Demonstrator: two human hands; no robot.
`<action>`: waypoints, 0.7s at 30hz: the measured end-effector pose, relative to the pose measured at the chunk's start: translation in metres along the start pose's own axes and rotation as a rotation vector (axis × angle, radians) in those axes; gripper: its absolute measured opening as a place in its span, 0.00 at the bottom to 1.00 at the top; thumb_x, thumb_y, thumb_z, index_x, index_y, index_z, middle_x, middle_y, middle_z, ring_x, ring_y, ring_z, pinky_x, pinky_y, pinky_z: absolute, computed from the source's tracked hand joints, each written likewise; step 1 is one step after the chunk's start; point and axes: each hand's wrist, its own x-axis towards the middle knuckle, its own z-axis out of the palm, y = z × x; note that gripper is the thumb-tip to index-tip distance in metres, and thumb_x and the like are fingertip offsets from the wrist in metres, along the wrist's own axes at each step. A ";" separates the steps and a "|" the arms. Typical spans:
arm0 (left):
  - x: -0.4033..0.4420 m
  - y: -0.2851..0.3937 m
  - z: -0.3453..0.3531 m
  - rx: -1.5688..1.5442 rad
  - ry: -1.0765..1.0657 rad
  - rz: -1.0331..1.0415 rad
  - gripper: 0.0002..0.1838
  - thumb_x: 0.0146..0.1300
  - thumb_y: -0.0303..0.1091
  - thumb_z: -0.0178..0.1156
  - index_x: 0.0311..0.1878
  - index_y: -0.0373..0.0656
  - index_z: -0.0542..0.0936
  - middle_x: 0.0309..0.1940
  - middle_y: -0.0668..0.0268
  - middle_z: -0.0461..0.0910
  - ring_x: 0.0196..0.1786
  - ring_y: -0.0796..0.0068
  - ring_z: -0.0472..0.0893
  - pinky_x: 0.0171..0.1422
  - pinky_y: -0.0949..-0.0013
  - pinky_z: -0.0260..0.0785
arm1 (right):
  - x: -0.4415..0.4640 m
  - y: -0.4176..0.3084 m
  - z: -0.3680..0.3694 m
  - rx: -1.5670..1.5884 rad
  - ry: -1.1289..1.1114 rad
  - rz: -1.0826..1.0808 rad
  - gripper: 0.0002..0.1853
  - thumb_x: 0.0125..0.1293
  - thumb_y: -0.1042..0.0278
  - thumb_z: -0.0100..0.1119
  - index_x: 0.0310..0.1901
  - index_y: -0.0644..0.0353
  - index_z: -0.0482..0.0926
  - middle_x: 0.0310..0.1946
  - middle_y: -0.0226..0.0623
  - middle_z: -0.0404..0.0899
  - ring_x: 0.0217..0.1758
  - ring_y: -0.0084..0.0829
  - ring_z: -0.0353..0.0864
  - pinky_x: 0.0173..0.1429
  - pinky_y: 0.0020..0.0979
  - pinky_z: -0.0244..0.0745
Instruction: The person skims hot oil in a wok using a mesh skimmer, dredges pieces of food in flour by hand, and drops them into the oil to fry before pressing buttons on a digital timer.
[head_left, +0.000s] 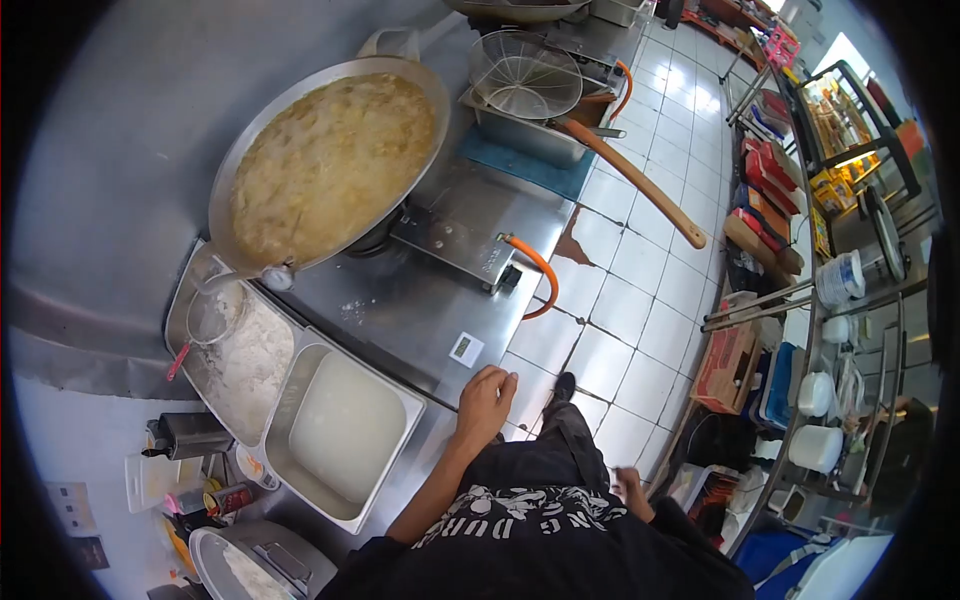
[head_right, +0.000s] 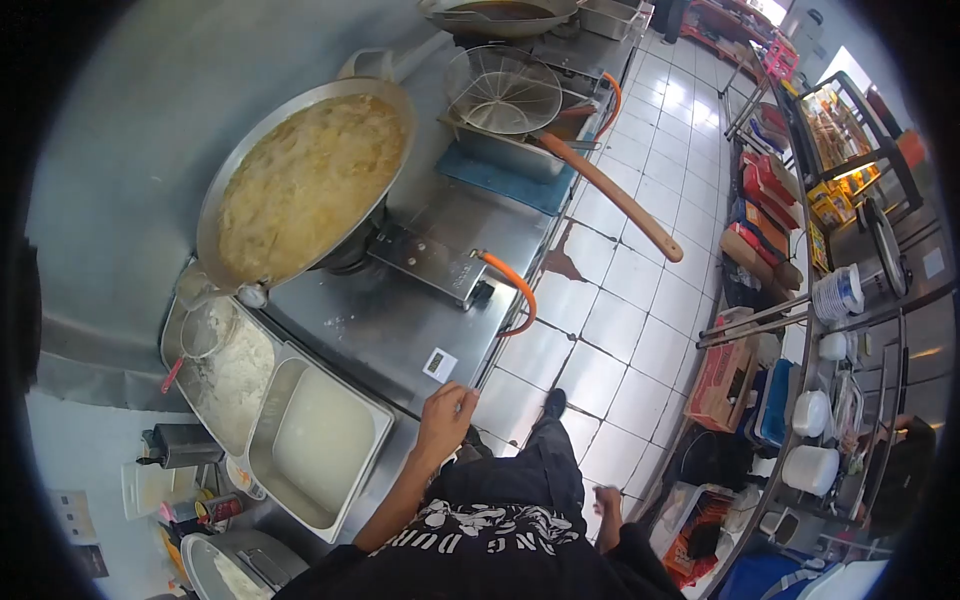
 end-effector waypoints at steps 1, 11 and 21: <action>0.009 0.008 0.005 0.034 -0.040 -0.033 0.14 0.61 0.35 0.53 0.26 0.32 0.73 0.30 0.56 0.74 0.32 0.55 0.74 0.38 0.60 0.65 | -0.028 -0.008 -0.005 0.086 0.104 0.064 0.13 0.55 0.60 0.56 0.35 0.63 0.73 0.23 0.45 0.73 0.24 0.39 0.75 0.22 0.38 0.70; 0.074 -0.096 0.223 0.054 -0.582 -0.419 0.25 0.54 0.45 0.57 0.49 0.34 0.73 0.46 0.48 0.76 0.50 0.52 0.75 0.57 0.61 0.65 | 0.063 -0.064 -0.105 0.538 0.004 -0.016 0.18 0.57 0.62 0.54 0.47 0.60 0.70 0.34 0.41 0.75 0.30 0.33 0.77 0.26 0.33 0.69; 0.032 -0.143 0.250 0.680 -0.659 -0.358 0.18 0.49 0.49 0.55 0.28 0.42 0.82 0.28 0.51 0.80 0.34 0.56 0.80 0.40 0.53 0.71 | 0.155 -0.256 -0.247 0.447 -0.078 -0.242 0.19 0.60 0.58 0.50 0.51 0.53 0.67 0.39 0.38 0.74 0.34 0.33 0.75 0.34 0.36 0.70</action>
